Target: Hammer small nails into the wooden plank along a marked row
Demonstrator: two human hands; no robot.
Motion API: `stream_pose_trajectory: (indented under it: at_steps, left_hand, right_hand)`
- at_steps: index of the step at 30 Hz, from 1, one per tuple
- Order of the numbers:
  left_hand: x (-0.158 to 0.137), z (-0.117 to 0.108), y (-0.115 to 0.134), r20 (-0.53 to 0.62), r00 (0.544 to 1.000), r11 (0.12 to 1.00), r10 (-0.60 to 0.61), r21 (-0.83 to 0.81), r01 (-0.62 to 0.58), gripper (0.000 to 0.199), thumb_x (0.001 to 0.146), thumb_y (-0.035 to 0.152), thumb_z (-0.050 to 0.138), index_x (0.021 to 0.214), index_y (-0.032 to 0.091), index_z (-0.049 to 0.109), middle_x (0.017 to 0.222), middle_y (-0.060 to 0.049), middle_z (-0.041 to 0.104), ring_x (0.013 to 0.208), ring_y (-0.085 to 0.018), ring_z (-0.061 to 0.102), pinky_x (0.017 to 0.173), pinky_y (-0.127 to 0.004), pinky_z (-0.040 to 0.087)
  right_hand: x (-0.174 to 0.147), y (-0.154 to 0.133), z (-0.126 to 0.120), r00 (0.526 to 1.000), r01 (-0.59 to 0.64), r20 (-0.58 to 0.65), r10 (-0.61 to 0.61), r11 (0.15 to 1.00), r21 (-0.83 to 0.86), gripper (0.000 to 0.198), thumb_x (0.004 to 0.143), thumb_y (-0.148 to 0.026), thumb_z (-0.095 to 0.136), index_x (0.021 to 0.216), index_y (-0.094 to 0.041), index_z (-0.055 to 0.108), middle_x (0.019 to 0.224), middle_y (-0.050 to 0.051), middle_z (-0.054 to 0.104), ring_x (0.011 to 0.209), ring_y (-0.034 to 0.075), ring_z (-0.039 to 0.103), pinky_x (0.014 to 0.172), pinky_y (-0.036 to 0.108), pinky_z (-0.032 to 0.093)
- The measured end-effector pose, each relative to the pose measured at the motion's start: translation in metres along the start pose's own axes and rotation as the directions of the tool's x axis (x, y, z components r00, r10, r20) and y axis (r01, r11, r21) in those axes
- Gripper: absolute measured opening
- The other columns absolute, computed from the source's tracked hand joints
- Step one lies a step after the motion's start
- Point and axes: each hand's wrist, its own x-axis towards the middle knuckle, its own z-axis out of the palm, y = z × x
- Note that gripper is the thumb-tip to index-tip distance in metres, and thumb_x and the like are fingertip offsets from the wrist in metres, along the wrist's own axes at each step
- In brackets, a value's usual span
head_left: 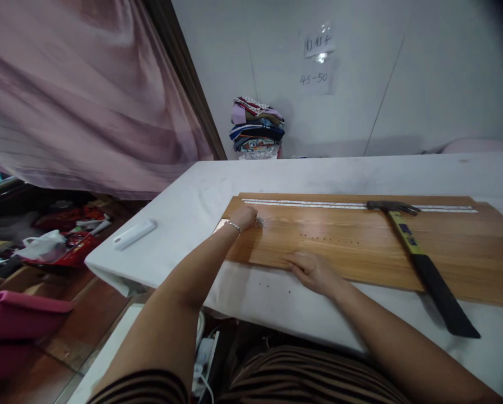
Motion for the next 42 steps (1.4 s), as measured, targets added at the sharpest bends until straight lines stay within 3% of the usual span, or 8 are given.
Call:
stream_pose_trajectory:
  at_steps: [13, 27, 33, 42]
  left_hand:
    - [-0.001, -0.002, -0.005, 0.029, 0.990, 0.990, -0.139, -0.034, 0.140, 0.027, 0.081, 0.030, 0.058, 0.098, 0.020, 0.076, 0.098, -0.012, 0.076, 0.089, -0.023, 0.070, 0.072, -0.027, 0.047]
    - [0.016, -0.012, 0.003, 0.109, 0.991, 0.997, -0.081, -0.004, 0.082, 0.021, 0.075, 0.031, 0.070, 0.089, 0.018, 0.077, 0.097, -0.016, 0.075, 0.100, -0.028, 0.069, 0.091, -0.034, 0.050]
    - [0.012, -0.018, 0.006, 0.133, 0.987, 0.996, -0.088, 0.030, 0.084, 0.021, 0.076, 0.027, 0.067, 0.089, 0.014, 0.077, 0.101, -0.019, 0.074, 0.100, -0.031, 0.069, 0.089, -0.035, 0.051]
    - [0.009, -0.016, 0.006, 0.084, 0.992, 0.996, -0.090, -0.020, 0.092, 0.023, 0.073, 0.033, 0.068, 0.087, 0.017, 0.076, 0.094, -0.016, 0.075, 0.100, -0.028, 0.068, 0.089, -0.030, 0.050]
  right_hand:
    - [0.001, -0.002, -0.003, 1.000, -0.010, 0.012, 0.010, 1.000, 0.011, 0.027, 0.099, -0.021, 0.046, 0.110, -0.020, 0.071, 0.083, 0.008, 0.074, 0.074, 0.020, 0.067, 0.066, 0.030, 0.052]
    - [0.001, 0.002, -0.003, 0.999, -0.012, -0.032, 0.011, 0.999, -0.033, 0.027, 0.101, -0.025, 0.044, 0.105, -0.021, 0.071, 0.075, 0.006, 0.069, 0.068, 0.017, 0.063, 0.062, 0.027, 0.047]
    - [0.001, 0.001, -0.004, 1.000, -0.017, -0.027, 0.016, 0.999, -0.050, 0.028, 0.100, -0.024, 0.044, 0.102, -0.021, 0.072, 0.074, 0.006, 0.070, 0.067, 0.018, 0.063, 0.061, 0.028, 0.048]
    - [0.005, -0.002, -0.006, 0.999, -0.041, -0.003, 0.041, 0.995, -0.094, 0.025, 0.096, -0.017, 0.049, 0.100, -0.021, 0.074, 0.082, 0.007, 0.075, 0.074, 0.019, 0.068, 0.065, 0.029, 0.051]
